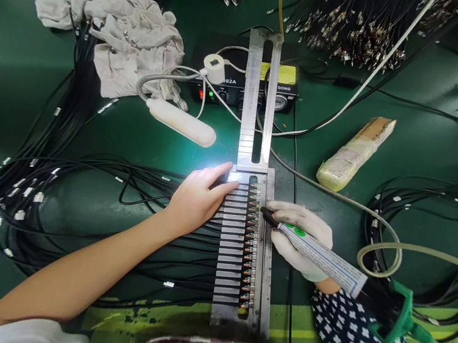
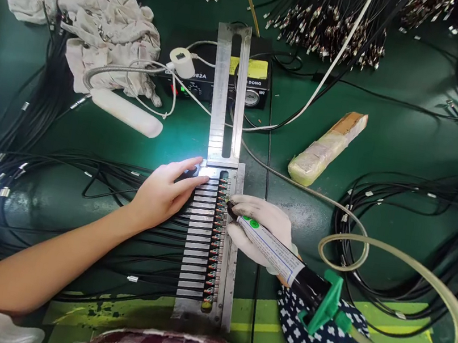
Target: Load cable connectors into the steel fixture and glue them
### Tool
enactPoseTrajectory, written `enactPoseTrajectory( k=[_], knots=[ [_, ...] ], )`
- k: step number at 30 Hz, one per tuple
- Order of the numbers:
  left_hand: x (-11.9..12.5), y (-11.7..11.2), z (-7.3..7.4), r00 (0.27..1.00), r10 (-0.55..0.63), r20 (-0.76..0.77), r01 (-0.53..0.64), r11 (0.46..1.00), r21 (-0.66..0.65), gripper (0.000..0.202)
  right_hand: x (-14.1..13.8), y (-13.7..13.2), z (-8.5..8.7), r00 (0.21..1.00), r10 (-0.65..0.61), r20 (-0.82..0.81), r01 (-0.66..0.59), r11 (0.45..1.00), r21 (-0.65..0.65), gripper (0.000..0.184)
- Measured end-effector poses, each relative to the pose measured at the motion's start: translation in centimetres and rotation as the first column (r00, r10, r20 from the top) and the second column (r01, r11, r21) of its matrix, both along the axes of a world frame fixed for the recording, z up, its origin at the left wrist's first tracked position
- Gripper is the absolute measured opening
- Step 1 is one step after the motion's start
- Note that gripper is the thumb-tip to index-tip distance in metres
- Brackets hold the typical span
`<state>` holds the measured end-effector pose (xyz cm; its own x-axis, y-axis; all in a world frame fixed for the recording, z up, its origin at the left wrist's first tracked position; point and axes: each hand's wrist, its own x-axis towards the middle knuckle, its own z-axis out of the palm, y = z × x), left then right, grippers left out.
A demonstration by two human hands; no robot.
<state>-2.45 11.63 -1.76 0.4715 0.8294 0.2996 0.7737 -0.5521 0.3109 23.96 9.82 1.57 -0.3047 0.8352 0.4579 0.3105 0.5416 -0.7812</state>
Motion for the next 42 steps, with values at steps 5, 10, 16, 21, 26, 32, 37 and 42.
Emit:
enactPoseTrajectory(
  k=[5, 10, 16, 21, 26, 32, 37, 42],
  knots=[
    [0.0, 0.0, 0.0, 1.0, -0.005, 0.004, 0.005, 1.0, 0.001, 0.032, 0.1, 0.1, -0.3, 1.0, 0.011, 0.005, -0.011, 1.0, -0.004, 0.018],
    [0.0, 0.0, -0.1, 1.0, -0.002, 0.003, 0.002, 1.0, 0.003, 0.032, 0.5, -0.1, -0.3, 1.0, -0.004, -0.004, 0.004, 1.0, 0.01, 0.02],
    [0.0, 0.0, -0.1, 1.0, -0.006, 0.004, 0.006, 1.0, 0.023, 0.031, 0.9, -1.0, 0.4, 1.0, -0.005, -0.02, 0.005, 1.0, 0.005, 0.025],
    [0.0, 0.0, -0.1, 1.0, -0.006, 0.005, 0.006, 1.0, 0.026, 0.03, 0.3, -1.0, 0.1, 1.0, -0.004, -0.003, 0.004, 1.0, -0.004, 0.015],
    [0.1, 0.1, 0.1, 1.0, -0.009, -0.01, 0.009, 0.999, 0.042, 0.029, 0.1, -0.6, 0.0, 1.0, -0.01, -0.011, 0.01, 1.0, -0.017, 0.012],
    [0.0, 0.1, 0.1, 1.0, -0.014, -0.015, 0.015, 0.999, 0.044, 0.03, 0.1, -0.7, 0.0, 0.999, -0.002, -0.032, 0.001, 1.0, -0.009, 0.015],
    [0.0, 0.0, 0.0, 1.0, -0.009, -0.002, 0.009, 0.999, 0.034, 0.03, 0.1, -0.7, -0.1, 0.999, -0.006, -0.038, 0.005, 1.0, -0.014, 0.015],
    [0.0, 0.0, 0.0, 1.0, -0.004, 0.0, 0.004, 1.0, 0.019, 0.031, 0.3, -0.7, 0.0, 1.0, 0.002, -0.007, -0.002, 1.0, 0.004, 0.013]
  ],
)
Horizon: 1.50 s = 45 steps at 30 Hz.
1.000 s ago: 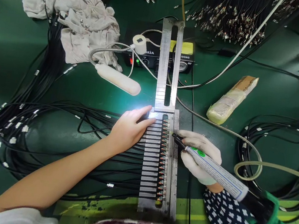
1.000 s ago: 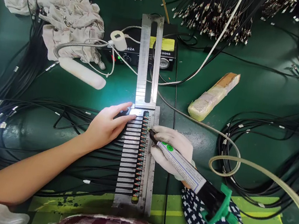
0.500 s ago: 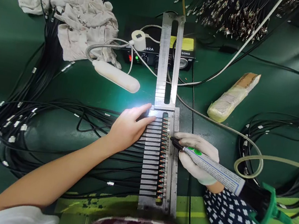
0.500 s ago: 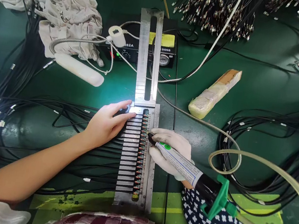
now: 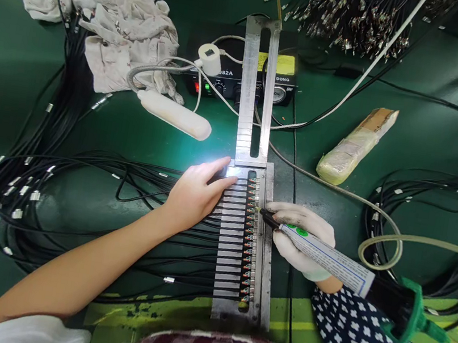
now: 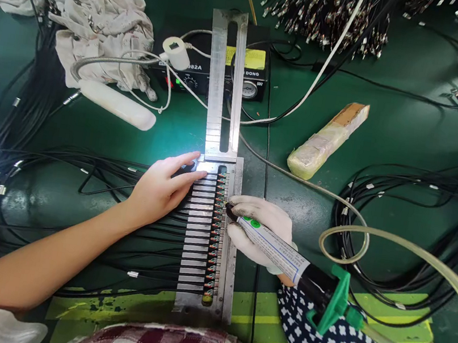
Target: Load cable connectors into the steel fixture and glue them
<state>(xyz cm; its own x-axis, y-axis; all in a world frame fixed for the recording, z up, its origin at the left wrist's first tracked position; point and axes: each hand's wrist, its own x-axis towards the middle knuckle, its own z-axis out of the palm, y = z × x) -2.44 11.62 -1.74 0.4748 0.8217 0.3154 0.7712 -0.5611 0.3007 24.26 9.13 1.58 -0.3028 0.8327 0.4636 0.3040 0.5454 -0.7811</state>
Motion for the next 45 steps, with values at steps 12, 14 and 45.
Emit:
enactPoseTrajectory(
  k=[12, 14, 45],
  knots=[
    [0.0, 0.0, 0.1, 1.0, 0.012, 0.003, -0.012, 0.999, -0.046, 0.032, -0.1, 0.0, 0.1, 1.0, -0.01, 0.008, 0.01, 1.0, 0.01, 0.011],
    [0.0, 0.0, 0.2, 1.0, 0.008, 0.001, -0.008, 1.0, -0.029, 0.032, -0.1, 0.1, 0.1, 1.0, -0.011, -0.002, 0.011, 1.0, 0.002, 0.012],
    [0.0, 0.0, 0.0, 1.0, 0.01, -0.001, -0.01, 1.0, -0.028, 0.032, 0.1, -0.7, 0.0, 1.0, 0.008, -0.005, -0.008, 1.0, -0.007, 0.014]
  ],
)
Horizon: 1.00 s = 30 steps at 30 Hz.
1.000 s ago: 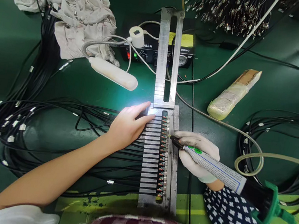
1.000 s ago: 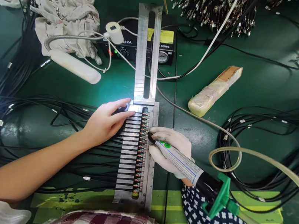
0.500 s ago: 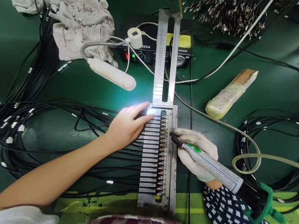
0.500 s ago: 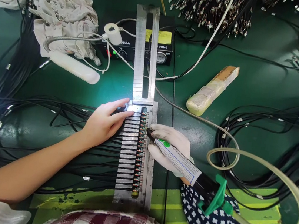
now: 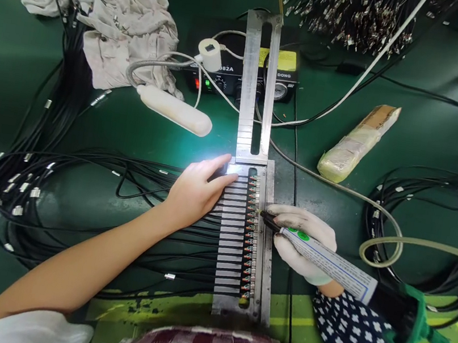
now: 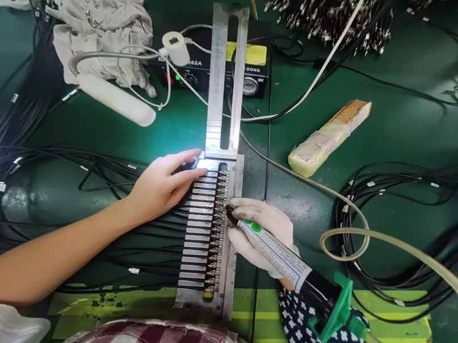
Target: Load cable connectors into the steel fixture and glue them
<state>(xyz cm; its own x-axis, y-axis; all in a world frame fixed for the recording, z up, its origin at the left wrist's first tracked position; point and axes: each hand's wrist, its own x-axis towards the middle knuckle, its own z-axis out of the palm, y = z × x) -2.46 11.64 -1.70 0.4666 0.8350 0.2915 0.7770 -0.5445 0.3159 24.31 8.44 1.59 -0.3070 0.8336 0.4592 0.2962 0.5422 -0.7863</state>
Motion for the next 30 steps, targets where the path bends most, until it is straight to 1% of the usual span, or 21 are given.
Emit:
enactPoseTrajectory(
  k=[4, 14, 17, 30],
  knots=[
    [0.04, -0.01, 0.08, 1.0, 0.001, -0.008, -0.001, 1.0, 0.0, 0.032, 0.04, 0.03, 0.05, 1.0, 0.001, 0.0, -0.001, 1.0, -0.014, 0.013],
    [0.07, -0.03, 0.11, 1.0, 0.0, -0.007, 0.0, 1.0, 0.023, 0.031, 0.26, -0.12, 0.02, 1.0, 0.031, -0.005, -0.031, 1.0, -0.006, 0.014],
    [0.05, -0.01, 0.14, 1.0, -0.005, -0.017, 0.006, 1.0, 0.025, 0.031, 0.26, -0.18, 0.02, 1.0, 0.022, -0.008, -0.022, 1.0, -0.003, 0.014],
    [-0.05, 0.0, 0.1, 1.0, 0.003, -0.016, -0.003, 1.0, -0.019, 0.033, 0.03, 0.0, 0.07, 1.0, -0.007, -0.006, 0.007, 1.0, -0.005, 0.012]
  ],
)
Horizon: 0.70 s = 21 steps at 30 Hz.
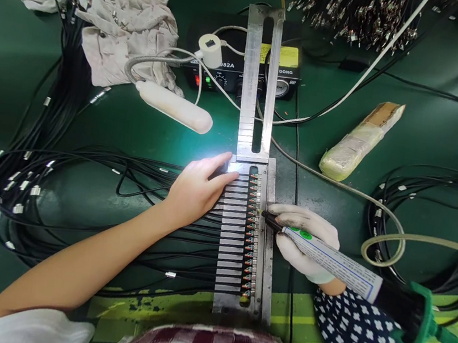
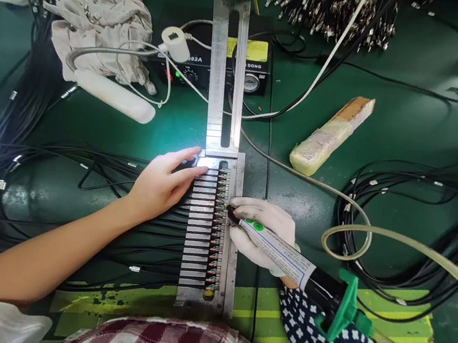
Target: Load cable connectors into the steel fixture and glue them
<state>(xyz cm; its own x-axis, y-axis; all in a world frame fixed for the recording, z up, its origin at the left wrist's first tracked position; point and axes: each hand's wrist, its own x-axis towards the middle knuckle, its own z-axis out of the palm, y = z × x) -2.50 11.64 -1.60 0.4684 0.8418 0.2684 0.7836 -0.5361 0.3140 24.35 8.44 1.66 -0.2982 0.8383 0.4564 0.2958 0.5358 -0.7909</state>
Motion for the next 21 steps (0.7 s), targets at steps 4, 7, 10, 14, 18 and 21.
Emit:
enactPoseTrajectory(
  k=[4, 7, 10, 14, 18, 21],
  knots=[
    [0.0, 0.0, 0.0, 1.0, -0.01, 0.0, 0.01, 1.0, 0.022, 0.033, -0.1, 0.0, -0.1, 1.0, 0.007, -0.006, -0.007, 1.0, -0.026, 0.013],
    [0.0, 0.0, 0.1, 1.0, -0.009, 0.004, 0.008, 1.0, 0.016, 0.033, 0.0, 0.1, -0.1, 1.0, 0.014, -0.013, -0.014, 1.0, -0.028, 0.016],
    [0.1, 0.0, 0.1, 1.0, -0.008, -0.006, 0.008, 0.999, 0.033, 0.032, 0.3, -0.2, 0.1, 1.0, 0.023, -0.016, -0.023, 1.0, -0.011, 0.02],
    [0.1, 0.0, 0.1, 1.0, -0.001, -0.022, 0.002, 0.999, 0.05, 0.032, 0.7, -1.0, 0.3, 0.999, 0.043, -0.003, -0.043, 0.999, -0.023, 0.024],
    [0.1, 0.1, 0.0, 1.0, -0.021, -0.005, 0.021, 0.998, 0.064, 0.031, 0.7, -1.4, 0.0, 0.999, 0.051, -0.003, -0.051, 0.999, 0.012, 0.024],
    [0.0, 0.1, 0.0, 1.0, -0.028, 0.006, 0.028, 0.998, 0.054, 0.032, 0.5, -1.3, -0.3, 0.998, 0.056, -0.004, -0.056, 0.998, 0.014, 0.022]
  ],
)
